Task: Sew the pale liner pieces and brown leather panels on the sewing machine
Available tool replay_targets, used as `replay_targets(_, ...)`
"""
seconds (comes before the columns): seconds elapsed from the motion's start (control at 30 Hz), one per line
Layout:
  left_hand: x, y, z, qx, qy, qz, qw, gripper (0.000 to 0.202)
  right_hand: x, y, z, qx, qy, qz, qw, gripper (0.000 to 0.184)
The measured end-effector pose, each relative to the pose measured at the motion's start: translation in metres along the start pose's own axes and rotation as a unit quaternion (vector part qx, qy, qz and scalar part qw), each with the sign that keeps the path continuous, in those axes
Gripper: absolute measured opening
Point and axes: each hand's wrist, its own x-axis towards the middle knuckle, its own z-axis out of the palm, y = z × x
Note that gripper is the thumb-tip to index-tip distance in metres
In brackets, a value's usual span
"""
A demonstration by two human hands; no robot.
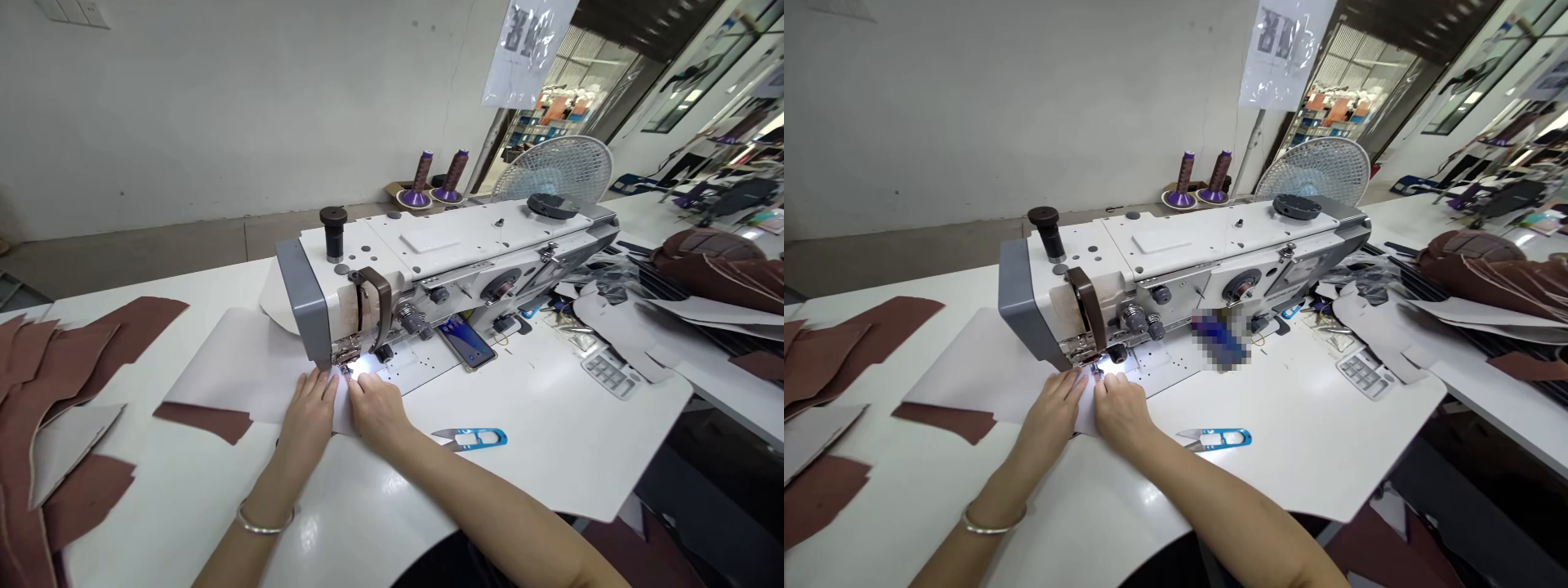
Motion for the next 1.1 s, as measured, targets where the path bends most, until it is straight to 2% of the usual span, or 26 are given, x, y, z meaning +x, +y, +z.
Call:
replay_targets(0.13,0.005,-0.017,0.0,-0.023,-0.015,0.019,0.999,0.043,0.002,-0.003,-0.002,-0.007,-0.019,-0.001,1.0,0.019)
replay_targets(0.23,0.01,-0.019,-0.004,-0.036,-0.018,0.017,0.999,0.043,0.004,-0.003,-0.003,-0.007,-0.024,-0.005,1.0,0.021)
replay_targets(0.33,0.011,-0.008,-0.01,-0.014,0.003,0.01,1.0,0.039,0.004,-0.004,-0.003,-0.007,-0.024,-0.003,1.0,0.02)
replay_targets(0.43,0.008,0.012,-0.014,0.02,0.044,0.001,0.999,0.032,0.001,-0.004,-0.004,-0.009,-0.015,0.001,1.0,0.017)
replay_targets(0.57,0.002,0.03,-0.008,0.024,0.082,-0.023,0.996,0.032,-0.001,-0.004,-0.004,-0.015,-0.013,-0.007,1.0,0.016)
replay_targets(0.73,0.001,0.02,0.002,0.0,0.07,-0.015,0.997,0.031,-0.001,-0.002,-0.003,-0.008,-0.024,-0.016,1.0,0.014)
replay_targets(0.9,0.006,0.01,0.002,-0.017,0.043,-0.01,0.999,0.032,-0.002,-0.001,0.003,-0.013,-0.001,-0.022,1.0,0.016)
replay_targets(1.1,0.004,0.014,-0.007,-0.013,0.082,-0.007,0.997,0.027,-0.001,-0.001,-0.001,-0.015,0.0,-0.035,0.999,0.017)
